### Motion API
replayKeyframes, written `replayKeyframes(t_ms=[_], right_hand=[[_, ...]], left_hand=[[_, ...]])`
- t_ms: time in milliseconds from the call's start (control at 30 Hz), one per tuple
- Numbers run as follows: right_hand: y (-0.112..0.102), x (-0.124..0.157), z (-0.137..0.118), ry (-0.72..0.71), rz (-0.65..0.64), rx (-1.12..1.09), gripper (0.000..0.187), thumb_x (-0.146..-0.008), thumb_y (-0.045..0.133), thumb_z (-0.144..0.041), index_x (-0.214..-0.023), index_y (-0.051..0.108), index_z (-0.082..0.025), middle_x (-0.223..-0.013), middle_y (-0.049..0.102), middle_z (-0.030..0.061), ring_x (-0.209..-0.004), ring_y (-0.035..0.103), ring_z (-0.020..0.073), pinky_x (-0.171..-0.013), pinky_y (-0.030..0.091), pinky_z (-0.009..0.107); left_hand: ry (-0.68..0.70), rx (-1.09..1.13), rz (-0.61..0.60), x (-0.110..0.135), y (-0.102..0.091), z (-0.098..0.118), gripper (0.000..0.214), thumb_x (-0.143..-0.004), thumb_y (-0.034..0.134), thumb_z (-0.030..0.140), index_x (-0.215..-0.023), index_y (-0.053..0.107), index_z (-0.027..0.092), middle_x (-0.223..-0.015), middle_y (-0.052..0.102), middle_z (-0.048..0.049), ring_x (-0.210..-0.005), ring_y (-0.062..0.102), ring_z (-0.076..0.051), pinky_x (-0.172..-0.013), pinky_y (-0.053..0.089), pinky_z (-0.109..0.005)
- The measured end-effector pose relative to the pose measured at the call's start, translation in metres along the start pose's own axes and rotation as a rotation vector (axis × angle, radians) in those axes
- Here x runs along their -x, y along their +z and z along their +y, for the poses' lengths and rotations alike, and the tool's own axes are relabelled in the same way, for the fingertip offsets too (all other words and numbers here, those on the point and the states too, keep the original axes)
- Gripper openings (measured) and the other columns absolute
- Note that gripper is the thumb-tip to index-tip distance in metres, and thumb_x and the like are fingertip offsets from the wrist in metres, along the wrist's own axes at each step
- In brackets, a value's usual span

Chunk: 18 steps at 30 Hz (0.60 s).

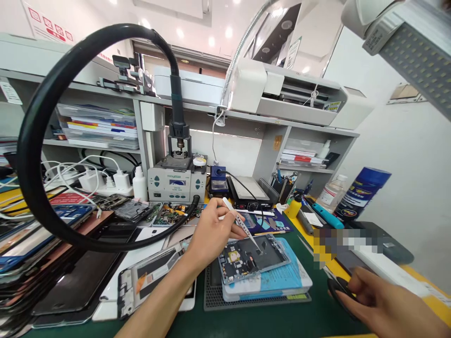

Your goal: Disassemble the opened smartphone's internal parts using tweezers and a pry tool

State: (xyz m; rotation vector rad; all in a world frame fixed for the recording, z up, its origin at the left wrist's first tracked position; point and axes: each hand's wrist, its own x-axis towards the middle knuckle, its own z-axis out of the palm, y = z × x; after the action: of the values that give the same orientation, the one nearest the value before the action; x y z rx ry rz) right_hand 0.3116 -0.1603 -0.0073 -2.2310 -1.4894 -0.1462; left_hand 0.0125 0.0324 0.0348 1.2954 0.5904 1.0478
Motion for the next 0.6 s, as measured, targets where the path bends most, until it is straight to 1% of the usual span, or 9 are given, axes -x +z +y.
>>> replayKeyframes(t_ms=[100, 233, 300, 367, 433, 467, 500, 567, 600], right_hand=[[0.003, -0.020, -0.002, 0.071, -0.120, 0.033, 0.027, -0.069, 0.077, -0.038, -0.058, 0.055, -0.028, -0.047, 0.063, 0.0034, -0.039, 0.061, 0.0266, -0.040, 0.034, 0.032], [0.003, -0.039, 0.001, 0.143, -0.272, -0.003, 0.022, -0.071, 0.080, -0.037, -0.065, 0.063, -0.024, -0.058, 0.070, 0.0058, -0.029, 0.060, 0.0240, -0.026, 0.032, 0.029], [-0.001, -0.045, 0.001, 0.140, -0.318, -0.029, 0.020, -0.071, 0.081, -0.038, -0.068, 0.068, -0.023, -0.065, 0.073, 0.0084, -0.034, 0.064, 0.0255, -0.025, 0.035, 0.029], [-0.009, -0.048, -0.005, 0.108, -0.338, -0.043, 0.019, -0.073, 0.081, -0.037, -0.065, 0.072, -0.022, -0.067, 0.074, 0.0100, -0.042, 0.067, 0.0261, -0.030, 0.039, 0.028], [-0.019, -0.049, -0.018, 0.054, -0.343, -0.056, 0.022, -0.077, 0.079, -0.038, -0.063, 0.075, -0.021, -0.065, 0.074, 0.0102, -0.047, 0.065, 0.0244, -0.039, 0.042, 0.030], [-0.025, -0.050, -0.028, 0.021, -0.357, -0.077, 0.025, -0.079, 0.079, -0.040, -0.063, 0.077, -0.022, -0.065, 0.074, 0.0095, -0.054, 0.066, 0.0241, -0.046, 0.044, 0.030], [-0.031, -0.051, -0.040, -0.006, -0.377, -0.109, 0.027, -0.084, 0.076, -0.045, -0.070, 0.079, -0.022, -0.066, 0.074, 0.0080, -0.057, 0.065, 0.0230, -0.050, 0.044, 0.030], [-0.039, -0.055, -0.069, -0.049, -0.420, -0.198, 0.045, -0.097, 0.059, -0.059, -0.082, 0.080, -0.022, -0.061, 0.068, 0.0044, -0.055, 0.061, 0.0197, -0.050, 0.041, 0.028], [-0.042, -0.058, -0.085, -0.081, -0.435, -0.248, 0.049, -0.100, 0.054, -0.062, -0.089, 0.081, -0.022, -0.066, 0.069, 0.0041, -0.059, 0.062, 0.0194, -0.051, 0.041, 0.028]], left_hand=[[0.014, 0.002, -0.001, 0.001, 0.000, 0.002, 0.025, -0.095, 0.067, 0.029, -0.092, 0.043, 0.023, -0.089, 0.076, -0.0024, -0.061, 0.078, -0.017, -0.063, 0.066, -0.032], [0.027, -0.009, -0.001, 0.000, -0.001, 0.002, 0.025, -0.095, 0.066, 0.032, -0.093, 0.044, 0.023, -0.084, 0.074, -0.0001, -0.062, 0.078, -0.018, -0.063, 0.067, -0.034], [0.029, -0.014, -0.002, 0.000, -0.002, 0.001, 0.025, -0.096, 0.066, 0.034, -0.094, 0.044, 0.023, -0.084, 0.073, 0.0001, -0.061, 0.077, -0.019, -0.064, 0.067, -0.034], [0.030, -0.020, -0.006, 0.000, -0.001, 0.001, 0.025, -0.096, 0.066, 0.034, -0.095, 0.044, 0.023, -0.086, 0.074, -0.0005, -0.062, 0.077, -0.018, -0.064, 0.067, -0.034], [0.032, -0.025, -0.011, 0.001, 0.000, 0.001, 0.026, -0.096, 0.066, 0.035, -0.094, 0.044, 0.023, -0.084, 0.073, -0.0001, -0.062, 0.077, -0.018, -0.063, 0.066, -0.034], [0.034, -0.027, -0.013, 0.001, 0.001, 0.001, 0.026, -0.095, 0.067, 0.035, -0.094, 0.044, 0.023, -0.082, 0.073, 0.0006, -0.062, 0.077, -0.019, -0.063, 0.066, -0.034], [0.040, -0.028, -0.015, 0.002, 0.001, 0.001, 0.026, -0.095, 0.067, 0.036, -0.094, 0.044, 0.023, -0.080, 0.072, 0.0014, -0.061, 0.076, -0.019, -0.063, 0.066, -0.034], [0.059, -0.030, -0.018, 0.003, 0.003, 0.002, 0.027, -0.094, 0.068, 0.036, -0.095, 0.046, 0.023, -0.080, 0.073, 0.0019, -0.060, 0.075, -0.018, -0.063, 0.065, -0.033], [0.073, -0.032, -0.022, 0.004, 0.003, 0.003, 0.026, -0.094, 0.069, 0.037, -0.095, 0.047, 0.022, -0.082, 0.074, 0.0014, -0.060, 0.074, -0.017, -0.064, 0.065, -0.033]])
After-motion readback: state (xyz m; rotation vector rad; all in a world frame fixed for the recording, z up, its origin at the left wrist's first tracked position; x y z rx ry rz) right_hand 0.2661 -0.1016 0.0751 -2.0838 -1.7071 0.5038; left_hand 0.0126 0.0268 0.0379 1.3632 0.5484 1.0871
